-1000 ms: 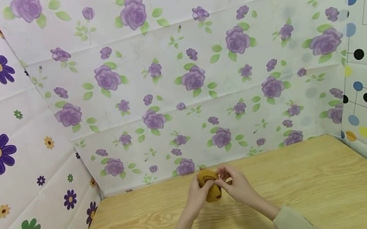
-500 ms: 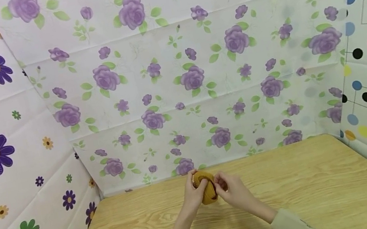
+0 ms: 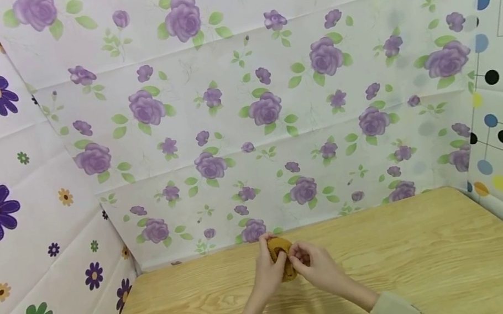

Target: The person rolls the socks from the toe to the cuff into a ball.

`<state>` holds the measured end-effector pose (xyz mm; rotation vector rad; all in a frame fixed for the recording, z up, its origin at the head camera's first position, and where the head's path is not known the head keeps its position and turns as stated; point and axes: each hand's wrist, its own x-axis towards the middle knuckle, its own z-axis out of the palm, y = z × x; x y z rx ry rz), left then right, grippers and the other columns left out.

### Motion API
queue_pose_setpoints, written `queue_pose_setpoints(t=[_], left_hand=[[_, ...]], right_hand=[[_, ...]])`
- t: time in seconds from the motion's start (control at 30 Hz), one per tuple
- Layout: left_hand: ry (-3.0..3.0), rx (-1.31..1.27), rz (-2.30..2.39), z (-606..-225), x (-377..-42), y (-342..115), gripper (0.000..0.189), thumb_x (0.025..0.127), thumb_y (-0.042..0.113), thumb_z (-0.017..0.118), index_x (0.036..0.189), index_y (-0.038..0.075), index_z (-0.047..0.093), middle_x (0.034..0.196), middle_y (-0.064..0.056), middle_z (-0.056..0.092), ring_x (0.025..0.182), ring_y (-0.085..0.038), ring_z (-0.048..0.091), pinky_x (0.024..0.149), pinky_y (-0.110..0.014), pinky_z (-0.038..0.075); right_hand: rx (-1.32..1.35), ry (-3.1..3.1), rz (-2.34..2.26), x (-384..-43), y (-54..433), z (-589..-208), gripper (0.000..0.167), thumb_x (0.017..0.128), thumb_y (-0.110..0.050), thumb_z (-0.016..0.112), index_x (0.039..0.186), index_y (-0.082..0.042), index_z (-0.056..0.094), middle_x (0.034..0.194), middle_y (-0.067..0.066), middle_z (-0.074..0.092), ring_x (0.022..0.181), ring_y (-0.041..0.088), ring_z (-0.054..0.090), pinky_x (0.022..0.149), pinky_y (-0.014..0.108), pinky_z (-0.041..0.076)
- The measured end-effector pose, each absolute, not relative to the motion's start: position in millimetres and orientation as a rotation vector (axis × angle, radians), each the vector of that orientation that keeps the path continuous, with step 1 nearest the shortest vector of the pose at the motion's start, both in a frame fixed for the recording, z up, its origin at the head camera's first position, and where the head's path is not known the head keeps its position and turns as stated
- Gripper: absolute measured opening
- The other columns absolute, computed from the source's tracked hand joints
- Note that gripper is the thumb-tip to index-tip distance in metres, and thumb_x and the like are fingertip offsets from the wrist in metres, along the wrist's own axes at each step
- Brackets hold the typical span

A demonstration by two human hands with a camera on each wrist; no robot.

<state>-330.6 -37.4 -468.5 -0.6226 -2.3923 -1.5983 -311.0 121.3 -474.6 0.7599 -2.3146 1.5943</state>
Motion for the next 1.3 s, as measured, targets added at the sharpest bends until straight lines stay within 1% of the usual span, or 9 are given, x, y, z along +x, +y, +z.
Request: queue_pose_setpoints(t=[0.17,0.33,0.43,0.67,0.83,0.93,1.1,1.2,1.3], left_hand=[[-2.459,-0.797,-1.660,-463,-326,-45,0.031,0.104,0.015,0.038,0.134,0.007,0.032,0.107,-0.017,0.056,0.087,-0.015,0.054,0.070,-0.025,0.049],[-2.456,-0.792,-1.692,-463,-326,-46,0.025,0.106,0.016,0.034,0.129,0.006,0.035,0.104,-0.015,0.055,0.083,-0.013,0.052,0.066,-0.025,0.047],[-2.418,-0.741,-1.761,-463,-326,-43,0.023,0.102,0.010,0.041,0.125,0.005,0.038,0.109,-0.015,0.055,0.088,-0.014,0.053,0.070,-0.025,0.048],[-2.345,-0.788,-1.715,-464,-330,-41,0.036,0.085,-0.008,0.061,0.116,0.003,0.046,0.123,-0.013,0.057,0.108,-0.024,0.056,0.084,-0.028,0.049],[-2.343,-0.825,-1.679,-450,-319,-42,0.043,0.077,-0.016,0.067,0.113,-0.003,0.048,0.119,-0.020,0.057,0.108,-0.030,0.056,0.087,-0.033,0.051],[-2.384,-0.882,-1.600,-441,-312,-43,0.050,0.074,-0.014,0.072,0.116,-0.004,0.048,0.118,-0.021,0.058,0.107,-0.032,0.057,0.090,-0.037,0.051],[-2.454,-1.020,-1.554,-456,-322,-46,0.063,0.080,0.008,0.078,0.132,0.013,0.044,0.129,-0.010,0.057,0.117,-0.024,0.056,0.093,-0.029,0.049],[-2.448,-1.065,-1.716,-461,-327,-48,0.052,0.092,0.013,0.066,0.137,0.015,0.040,0.137,-0.012,0.055,0.125,-0.027,0.054,0.098,-0.028,0.048],[-2.419,-1.091,-1.781,-464,-329,-49,0.041,0.098,0.002,0.052,0.136,0.010,0.040,0.134,-0.017,0.058,0.126,-0.030,0.054,0.100,-0.030,0.047]], right_hand=[[0.771,-2.326,1.562,-311,122,-477,0.006,0.097,-0.010,0.058,0.092,-0.007,0.061,0.076,0.005,0.063,0.059,0.010,0.060,0.052,0.025,0.051],[0.827,-2.338,1.582,-311,123,-477,0.013,0.097,-0.019,0.059,0.095,-0.008,0.065,0.079,0.005,0.066,0.062,0.020,0.065,0.055,0.032,0.055],[0.820,-2.363,1.633,-312,125,-476,0.023,0.100,-0.024,0.053,0.096,-0.006,0.067,0.084,0.008,0.068,0.068,0.026,0.067,0.061,0.035,0.057],[0.647,-2.394,1.810,-310,128,-476,0.038,0.106,-0.025,0.039,0.092,0.003,0.060,0.088,0.018,0.064,0.078,0.023,0.068,0.070,0.037,0.058],[0.479,-2.380,1.978,-310,127,-476,0.036,0.106,-0.027,0.036,0.112,0.006,0.049,0.091,0.019,0.065,0.082,0.026,0.068,0.073,0.035,0.058],[0.387,-2.367,2.046,-312,127,-476,0.043,0.105,-0.031,0.039,0.128,0.006,0.040,0.092,0.020,0.065,0.081,0.027,0.068,0.072,0.032,0.058],[0.339,-2.414,2.036,-312,128,-477,0.058,0.105,-0.037,0.037,0.135,0.012,0.040,0.108,0.025,0.062,0.085,0.025,0.068,0.075,0.037,0.058],[0.291,-2.449,2.023,-311,128,-481,0.057,0.106,-0.036,0.034,0.132,0.013,0.044,0.115,0.028,0.061,0.087,0.027,0.069,0.077,0.044,0.058],[0.244,-2.502,1.977,-310,128,-485,0.053,0.106,-0.034,0.034,0.131,0.011,0.046,0.115,0.028,0.061,0.085,0.028,0.068,0.073,0.047,0.057]])
